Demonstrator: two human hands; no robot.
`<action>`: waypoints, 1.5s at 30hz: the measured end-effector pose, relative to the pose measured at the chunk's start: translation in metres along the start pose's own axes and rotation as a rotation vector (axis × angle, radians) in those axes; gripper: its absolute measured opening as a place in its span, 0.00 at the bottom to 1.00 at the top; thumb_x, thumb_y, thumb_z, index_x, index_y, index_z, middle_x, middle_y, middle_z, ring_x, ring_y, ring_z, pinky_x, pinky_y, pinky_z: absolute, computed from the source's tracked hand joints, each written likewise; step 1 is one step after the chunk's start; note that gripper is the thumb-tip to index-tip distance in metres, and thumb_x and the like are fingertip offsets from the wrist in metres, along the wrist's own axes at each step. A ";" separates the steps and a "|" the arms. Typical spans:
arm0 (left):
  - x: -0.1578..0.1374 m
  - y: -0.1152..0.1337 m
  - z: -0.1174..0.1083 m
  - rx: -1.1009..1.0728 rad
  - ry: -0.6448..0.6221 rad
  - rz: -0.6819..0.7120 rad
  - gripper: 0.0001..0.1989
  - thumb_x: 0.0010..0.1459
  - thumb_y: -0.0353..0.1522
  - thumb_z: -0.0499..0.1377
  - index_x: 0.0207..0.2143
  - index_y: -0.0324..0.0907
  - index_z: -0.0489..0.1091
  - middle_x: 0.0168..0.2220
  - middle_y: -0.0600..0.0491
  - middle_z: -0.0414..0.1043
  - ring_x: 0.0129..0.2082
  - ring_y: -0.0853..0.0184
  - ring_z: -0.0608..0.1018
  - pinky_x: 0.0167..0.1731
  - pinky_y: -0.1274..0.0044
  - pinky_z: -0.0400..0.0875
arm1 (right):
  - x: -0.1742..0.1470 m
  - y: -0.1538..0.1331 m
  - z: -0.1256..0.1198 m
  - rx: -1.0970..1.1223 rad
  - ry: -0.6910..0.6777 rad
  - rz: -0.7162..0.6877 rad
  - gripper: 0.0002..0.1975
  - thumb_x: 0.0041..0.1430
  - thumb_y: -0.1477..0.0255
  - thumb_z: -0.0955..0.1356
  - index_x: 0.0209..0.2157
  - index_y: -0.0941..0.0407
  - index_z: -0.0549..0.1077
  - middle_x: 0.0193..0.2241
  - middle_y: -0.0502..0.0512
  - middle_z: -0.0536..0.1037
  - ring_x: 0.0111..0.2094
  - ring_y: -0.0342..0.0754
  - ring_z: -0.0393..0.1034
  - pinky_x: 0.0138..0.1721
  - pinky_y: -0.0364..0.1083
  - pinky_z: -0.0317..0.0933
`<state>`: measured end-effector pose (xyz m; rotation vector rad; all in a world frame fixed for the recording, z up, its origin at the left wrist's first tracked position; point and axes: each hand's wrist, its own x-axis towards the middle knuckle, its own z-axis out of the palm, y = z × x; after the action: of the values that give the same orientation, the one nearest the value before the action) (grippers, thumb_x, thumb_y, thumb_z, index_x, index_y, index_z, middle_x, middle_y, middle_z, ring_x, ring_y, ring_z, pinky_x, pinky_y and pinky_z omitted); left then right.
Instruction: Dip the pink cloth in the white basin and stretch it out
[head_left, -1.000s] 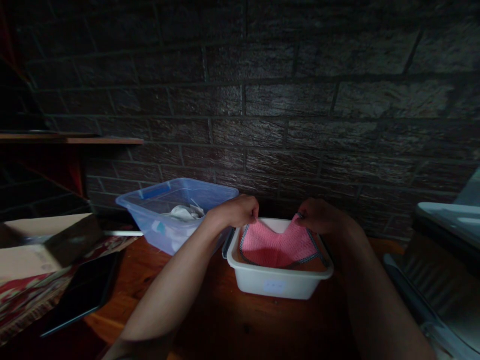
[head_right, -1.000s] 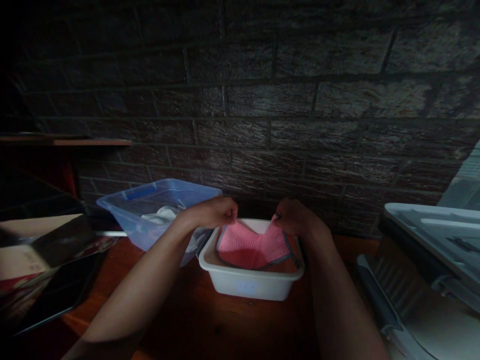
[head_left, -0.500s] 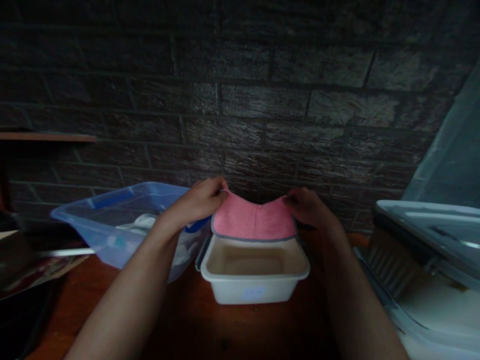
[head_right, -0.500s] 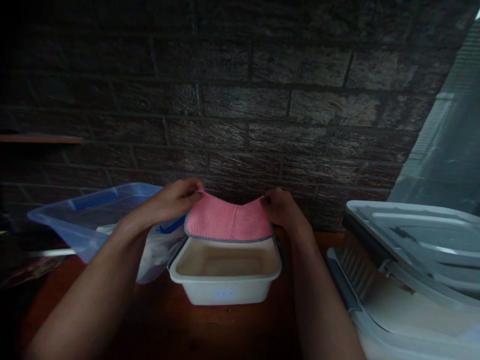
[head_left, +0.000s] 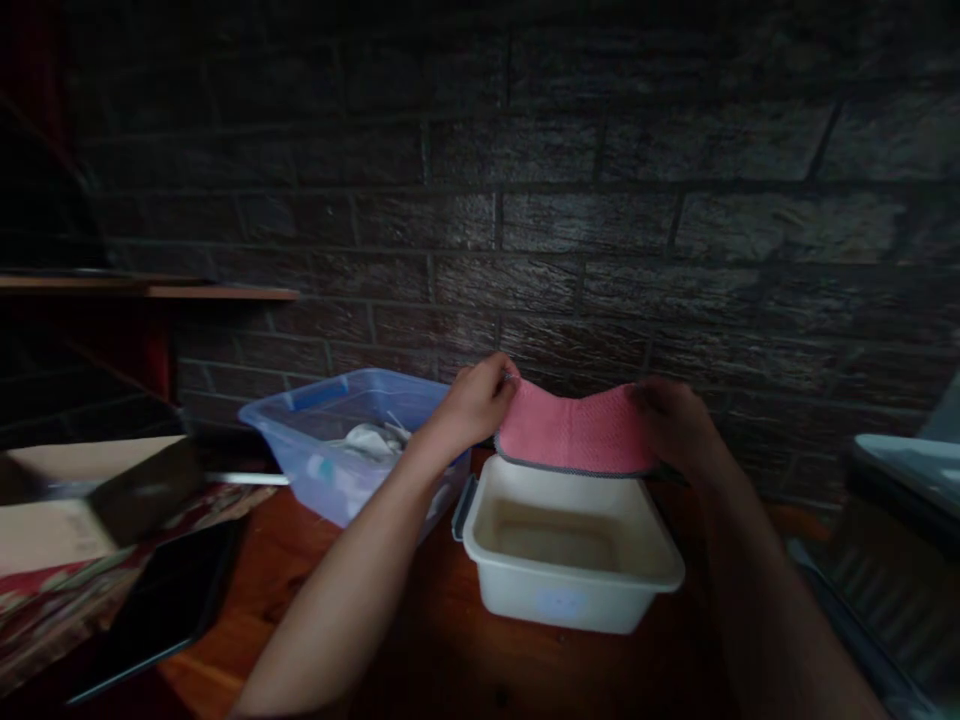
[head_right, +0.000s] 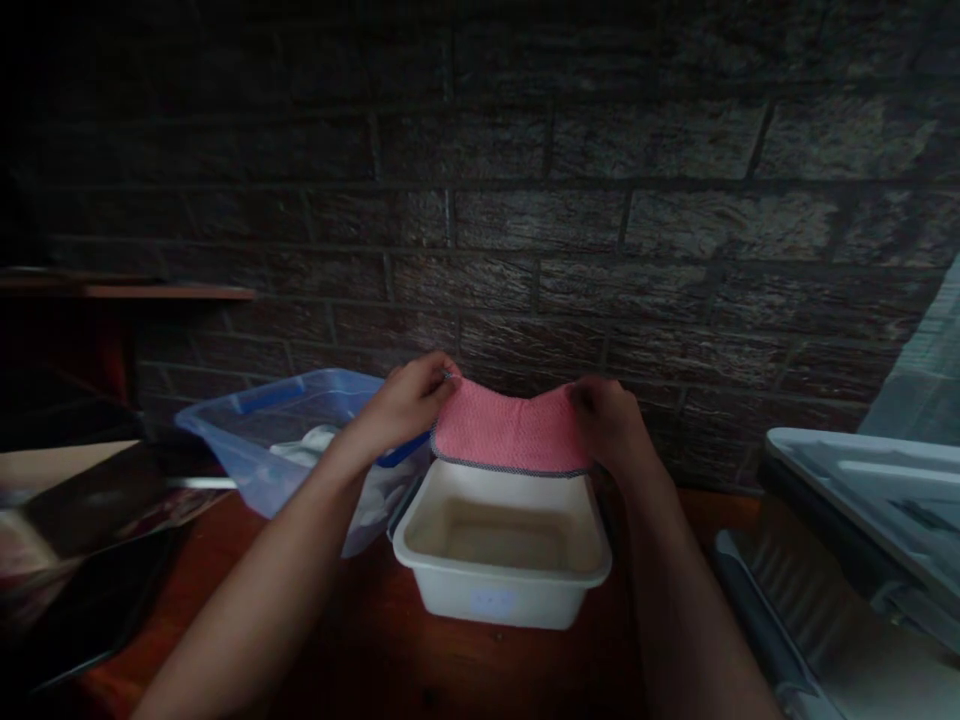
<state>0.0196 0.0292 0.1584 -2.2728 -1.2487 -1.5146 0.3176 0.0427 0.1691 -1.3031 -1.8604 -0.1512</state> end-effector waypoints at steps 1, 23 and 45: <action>-0.001 0.003 0.004 -0.017 0.007 0.003 0.08 0.66 0.32 0.54 0.42 0.40 0.71 0.37 0.51 0.75 0.36 0.65 0.75 0.33 0.76 0.61 | 0.000 -0.001 0.003 0.033 0.018 0.011 0.17 0.66 0.62 0.61 0.31 0.59 0.73 0.28 0.54 0.73 0.28 0.44 0.63 0.29 0.44 0.49; -0.032 0.062 -0.002 -0.587 0.079 0.030 0.19 0.58 0.36 0.67 0.46 0.36 0.67 0.39 0.51 0.69 0.40 0.68 0.71 0.41 0.77 0.66 | -0.046 -0.092 0.014 1.168 -0.492 -0.160 0.14 0.66 0.63 0.69 0.49 0.55 0.77 0.42 0.55 0.78 0.41 0.46 0.75 0.48 0.46 0.69; -0.119 -0.037 -0.153 0.030 0.557 -0.188 0.16 0.69 0.42 0.53 0.46 0.39 0.70 0.43 0.46 0.73 0.40 0.65 0.75 0.42 0.74 0.71 | -0.033 -0.187 0.115 0.834 -0.300 -0.103 0.25 0.65 0.58 0.67 0.58 0.54 0.61 0.39 0.57 0.79 0.29 0.47 0.76 0.28 0.44 0.70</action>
<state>-0.1313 -0.0933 0.1232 -1.5708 -1.3116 -1.9858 0.1033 -0.0053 0.1379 -0.6641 -1.9061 0.7310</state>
